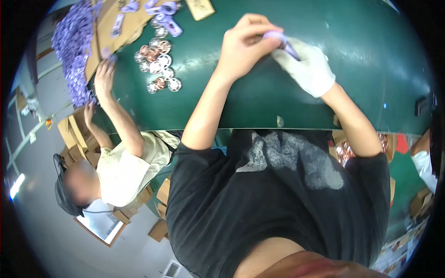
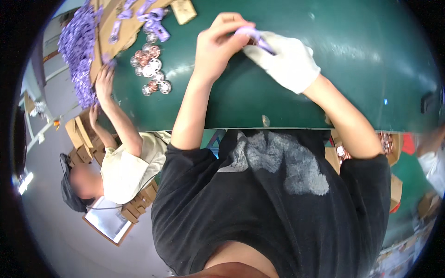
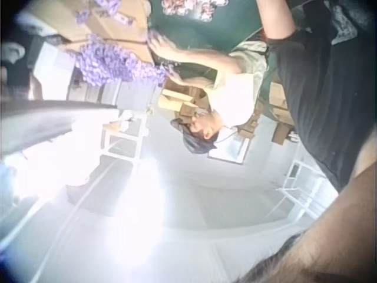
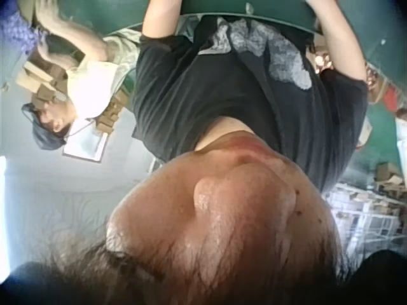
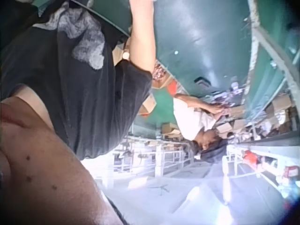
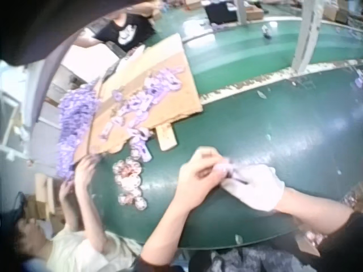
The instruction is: The person assembles small circular electronic components into purple plastic housings by hand, taking the components from a cardboard box and inserting them into the housings.
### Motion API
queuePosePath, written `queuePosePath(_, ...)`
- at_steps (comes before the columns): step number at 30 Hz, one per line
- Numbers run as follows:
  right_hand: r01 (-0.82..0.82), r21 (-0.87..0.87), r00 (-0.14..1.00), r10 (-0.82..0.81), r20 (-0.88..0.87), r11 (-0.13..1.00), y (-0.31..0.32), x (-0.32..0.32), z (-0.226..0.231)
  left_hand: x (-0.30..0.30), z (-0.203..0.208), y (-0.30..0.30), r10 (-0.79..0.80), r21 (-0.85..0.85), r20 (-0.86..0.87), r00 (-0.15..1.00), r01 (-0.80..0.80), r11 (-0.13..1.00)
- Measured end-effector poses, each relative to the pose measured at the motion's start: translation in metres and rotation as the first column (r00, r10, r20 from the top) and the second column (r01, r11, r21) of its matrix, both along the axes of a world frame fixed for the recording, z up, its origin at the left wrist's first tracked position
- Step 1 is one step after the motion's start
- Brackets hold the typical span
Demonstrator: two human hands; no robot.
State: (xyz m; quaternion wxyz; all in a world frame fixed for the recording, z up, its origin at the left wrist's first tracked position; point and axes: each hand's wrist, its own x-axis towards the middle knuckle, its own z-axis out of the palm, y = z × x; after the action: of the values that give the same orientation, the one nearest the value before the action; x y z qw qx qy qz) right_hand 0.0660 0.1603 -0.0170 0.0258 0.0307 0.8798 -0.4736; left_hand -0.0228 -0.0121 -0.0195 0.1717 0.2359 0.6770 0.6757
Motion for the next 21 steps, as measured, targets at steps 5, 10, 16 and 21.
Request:
queuePosePath(5,0.170,-0.293,0.980,-0.130,0.151,0.941,-0.001,-0.016,0.003,-0.118,-0.002,0.031,0.157,0.095,0.271,0.950,-0.189,0.977)
queuePosePath(10,0.072,-0.161,0.995,-0.059,0.085,0.984,-0.004,-0.010,0.001,-0.152,0.033,0.030,0.294,-0.054,-0.609,0.737,-0.408,0.911)
queuePosePath(16,0.067,-0.172,0.993,-0.050,0.105,0.983,-0.008,-0.014,-0.001,-0.116,0.022,-0.097,-0.049,-0.415,-0.887,0.459,-0.748,0.518)
queuePosePath(21,0.010,-0.038,0.999,-0.009,0.040,0.999,-0.014,-0.015,-0.003,-0.112,0.018,-0.113,-0.033,-0.459,-0.879,0.476,-0.825,0.330)
